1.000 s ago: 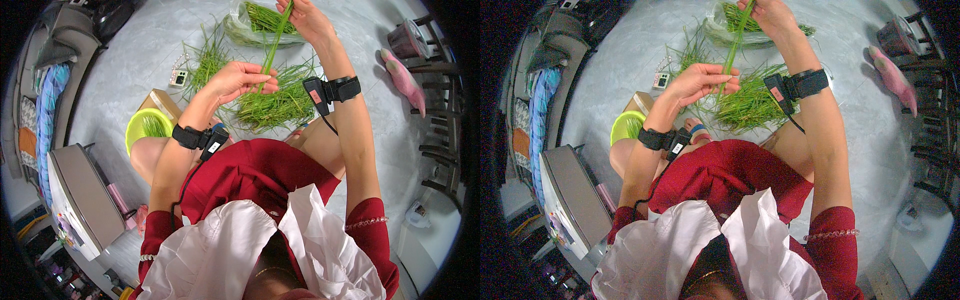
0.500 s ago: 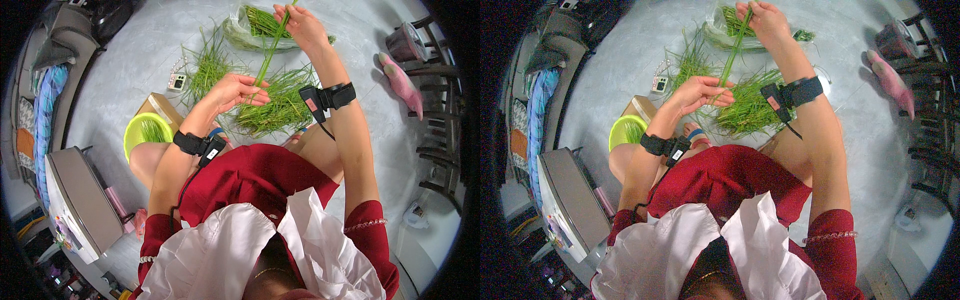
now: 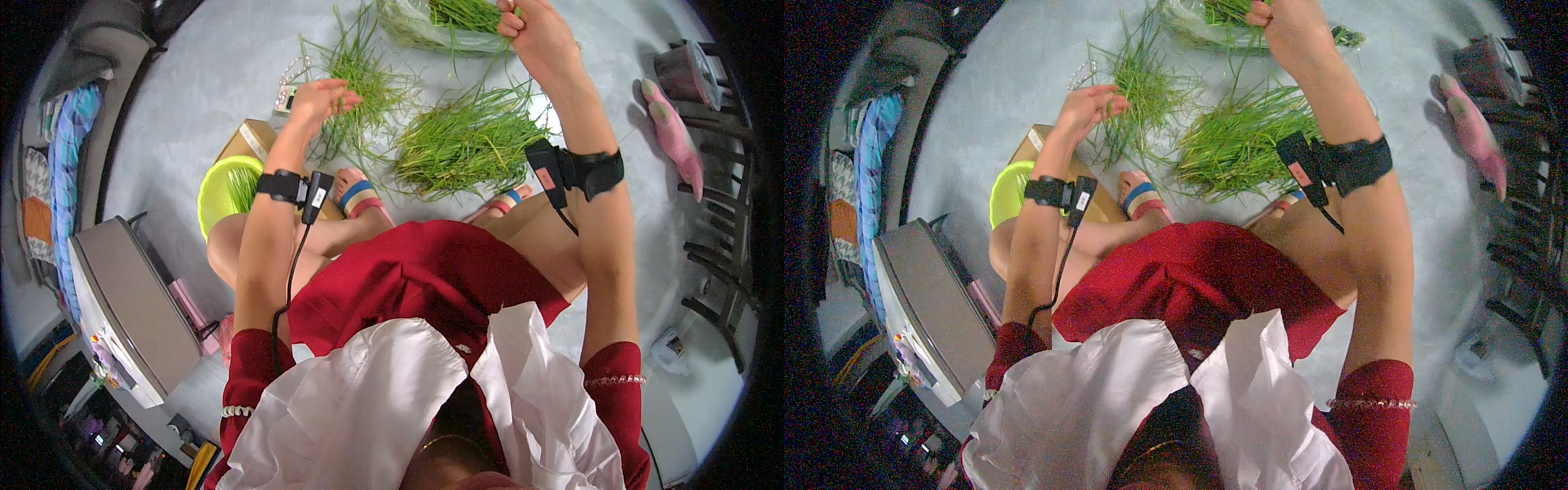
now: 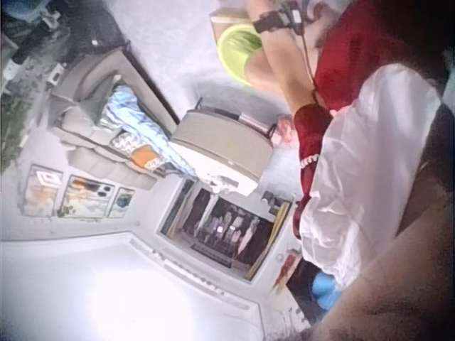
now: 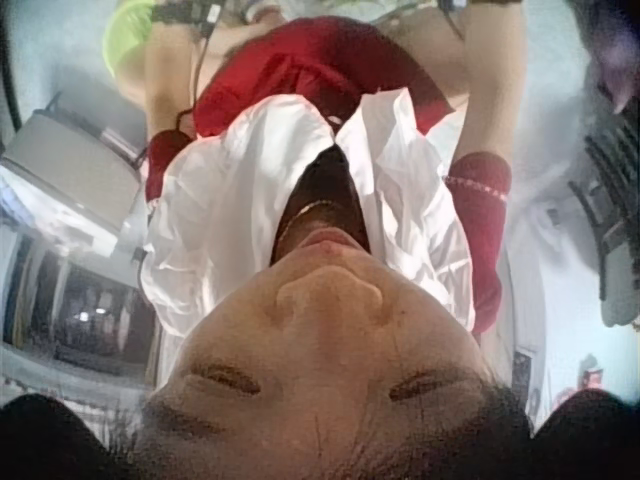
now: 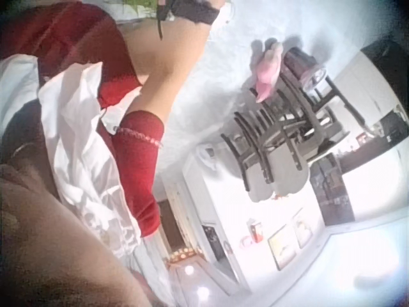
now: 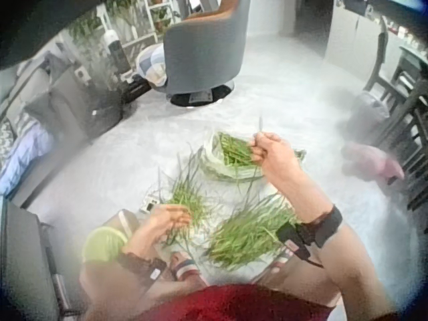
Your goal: The person cleans chives by hand, stripping off the outer layers and sorting them into a yellow bowl while sitting on the floor.
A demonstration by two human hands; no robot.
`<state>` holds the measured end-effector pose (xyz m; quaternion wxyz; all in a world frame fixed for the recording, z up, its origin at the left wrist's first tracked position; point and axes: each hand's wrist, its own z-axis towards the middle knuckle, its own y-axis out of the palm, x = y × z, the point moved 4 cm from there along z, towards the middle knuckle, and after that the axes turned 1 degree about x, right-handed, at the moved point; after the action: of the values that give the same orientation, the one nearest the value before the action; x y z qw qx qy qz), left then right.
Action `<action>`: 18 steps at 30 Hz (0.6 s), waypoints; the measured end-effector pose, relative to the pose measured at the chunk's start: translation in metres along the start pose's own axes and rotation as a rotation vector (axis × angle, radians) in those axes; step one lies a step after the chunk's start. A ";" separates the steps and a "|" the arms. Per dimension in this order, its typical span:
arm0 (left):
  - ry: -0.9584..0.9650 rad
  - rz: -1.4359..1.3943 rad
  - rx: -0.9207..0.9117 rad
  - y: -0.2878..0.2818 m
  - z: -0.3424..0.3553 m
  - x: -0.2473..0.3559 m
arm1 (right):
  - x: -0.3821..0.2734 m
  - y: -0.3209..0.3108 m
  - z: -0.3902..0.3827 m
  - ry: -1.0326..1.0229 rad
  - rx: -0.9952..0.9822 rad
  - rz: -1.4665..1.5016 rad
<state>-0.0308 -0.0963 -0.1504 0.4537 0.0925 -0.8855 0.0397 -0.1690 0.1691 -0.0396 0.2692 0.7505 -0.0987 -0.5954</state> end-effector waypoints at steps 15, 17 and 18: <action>0.190 0.762 0.127 0.046 0.047 -0.118 | -0.020 -0.013 -0.056 0.124 -0.013 -0.339; 0.092 0.843 0.039 0.063 0.045 -0.132 | -0.019 -0.029 -0.056 0.267 -0.123 -0.392; 0.070 0.855 0.041 0.073 0.039 -0.128 | -0.019 -0.033 -0.058 0.263 -0.112 -0.393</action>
<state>-0.0033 -0.0149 -0.2757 0.4242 -0.2751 -0.8273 0.2446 -0.1248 0.2220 -0.0324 0.2001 0.8104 0.1184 -0.5378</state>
